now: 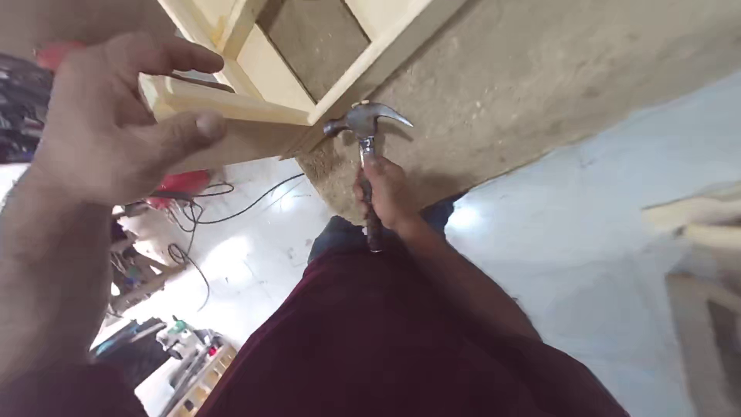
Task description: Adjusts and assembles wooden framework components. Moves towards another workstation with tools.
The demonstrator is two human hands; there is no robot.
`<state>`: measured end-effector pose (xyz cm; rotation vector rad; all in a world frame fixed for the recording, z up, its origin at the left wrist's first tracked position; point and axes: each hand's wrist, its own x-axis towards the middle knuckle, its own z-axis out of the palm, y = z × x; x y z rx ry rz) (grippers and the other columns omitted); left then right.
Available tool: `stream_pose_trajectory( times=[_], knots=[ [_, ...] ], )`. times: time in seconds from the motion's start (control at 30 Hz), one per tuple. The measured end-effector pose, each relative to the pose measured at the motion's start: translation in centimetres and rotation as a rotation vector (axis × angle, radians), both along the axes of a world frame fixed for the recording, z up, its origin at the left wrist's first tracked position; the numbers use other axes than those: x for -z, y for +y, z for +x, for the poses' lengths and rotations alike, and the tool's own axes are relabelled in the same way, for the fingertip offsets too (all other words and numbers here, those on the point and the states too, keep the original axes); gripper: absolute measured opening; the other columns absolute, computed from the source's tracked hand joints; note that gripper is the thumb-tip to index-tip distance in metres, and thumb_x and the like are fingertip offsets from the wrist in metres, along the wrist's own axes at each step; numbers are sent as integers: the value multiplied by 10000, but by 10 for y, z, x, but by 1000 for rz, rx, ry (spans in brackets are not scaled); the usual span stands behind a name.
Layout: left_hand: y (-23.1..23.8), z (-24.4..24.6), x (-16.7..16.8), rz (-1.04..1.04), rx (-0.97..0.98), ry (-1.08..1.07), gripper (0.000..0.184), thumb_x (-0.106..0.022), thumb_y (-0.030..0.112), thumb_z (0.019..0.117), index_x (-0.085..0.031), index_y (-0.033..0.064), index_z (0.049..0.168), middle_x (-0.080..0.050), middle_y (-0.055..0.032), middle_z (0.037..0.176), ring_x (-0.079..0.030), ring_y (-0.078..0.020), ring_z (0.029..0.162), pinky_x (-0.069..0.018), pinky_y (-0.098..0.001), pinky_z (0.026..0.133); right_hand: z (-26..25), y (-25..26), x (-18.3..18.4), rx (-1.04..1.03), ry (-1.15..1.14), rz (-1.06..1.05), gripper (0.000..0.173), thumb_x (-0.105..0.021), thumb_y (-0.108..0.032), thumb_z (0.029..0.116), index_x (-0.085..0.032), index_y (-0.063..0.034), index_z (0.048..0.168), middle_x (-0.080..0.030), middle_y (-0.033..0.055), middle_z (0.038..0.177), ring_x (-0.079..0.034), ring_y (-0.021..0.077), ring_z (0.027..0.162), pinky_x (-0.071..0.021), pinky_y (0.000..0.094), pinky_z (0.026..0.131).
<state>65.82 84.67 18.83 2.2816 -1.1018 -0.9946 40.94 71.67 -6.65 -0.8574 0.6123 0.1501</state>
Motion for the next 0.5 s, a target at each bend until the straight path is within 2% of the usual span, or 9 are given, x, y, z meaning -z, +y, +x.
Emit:
stream_pose_trajectory(
  times=[0.07, 0.13, 0.23, 0.3, 0.37, 0.4, 0.43, 0.5],
  knots=[
    [-1, 0, 4, -9, 6, -58, 463, -670, 506, 944, -641, 177, 1268, -699, 70, 1131, -680, -21, 979, -603, -267, 872, 6, 32, 2, 96, -21, 40, 409, -328, -414, 1121, -564, -81, 1103, -557, 23, 654, -512, 127, 427, -510, 299, 400],
    [-1, 4, 6, -40, 45, -79, 392, -631, 469, 985, -646, 163, 1230, -684, 60, 1128, -664, -37, 996, -583, -289, 895, 10, 50, 4, 142, -11, 33, 415, -331, -416, 1122, -567, -78, 1090, -567, 24, 658, -524, 137, 424, -523, 311, 396],
    [0, 2, 7, -61, 43, -105, 336, -606, 448, 1002, -630, 171, 1192, -672, 64, 1163, -647, -55, 1048, -553, -302, 933, 1, 46, 0, 170, -17, 9, 465, -322, -470, 1116, -586, -87, 1101, -579, 30, 674, -528, 147, 434, -515, 322, 393],
    [-1, 5, 10, -92, 89, -88, 308, -579, 429, 1017, -603, 173, 1187, -668, 87, 1129, -650, -42, 1028, -565, -279, 918, -8, 26, -3, 356, -117, 1, 471, -267, -433, 1127, -578, -86, 1058, -577, 2, 654, -536, 119, 434, -514, 300, 378],
    [1, 12, 15, -117, 132, -78, 286, -553, 402, 1040, -617, 168, 1191, -660, 108, 1062, -651, -25, 984, -569, -251, 891, -10, 10, -1, 643, -223, -8, 495, -177, -406, 1124, -541, -91, 1009, -553, -8, 615, -534, 131, 430, -517, 325, 374],
    [2, 12, 15, -109, 128, -71, 254, -531, 377, 1049, -600, 177, 1191, -654, 112, 1084, -643, -26, 1015, -559, -249, 919, -5, 13, 2, 744, -243, -5, 507, -133, -405, 1119, -514, -97, 987, -536, -3, 598, -532, 149, 426, -519, 348, 374],
    [6, 10, 14, -88, 112, -74, 249, -510, 359, 1057, -592, 176, 1203, -651, 111, 1102, -639, -23, 1036, -555, -243, 936, -1, 28, 5, 753, -220, 16, 496, -134, -399, 1118, -510, -102, 987, -536, -3, 601, -535, 149, 437, -524, 351, 391],
    [6, 6, 13, -45, 77, -130, 265, -481, 346, 1065, -576, 173, 1243, -644, 132, 1080, -637, 19, 1021, -556, -200, 919, 7, 64, 13, 464, -87, 99, 475, -264, -453, 1125, -551, -95, 1003, -546, 11, 635, -524, 129, 441, -517, 316, 406]
  ],
)
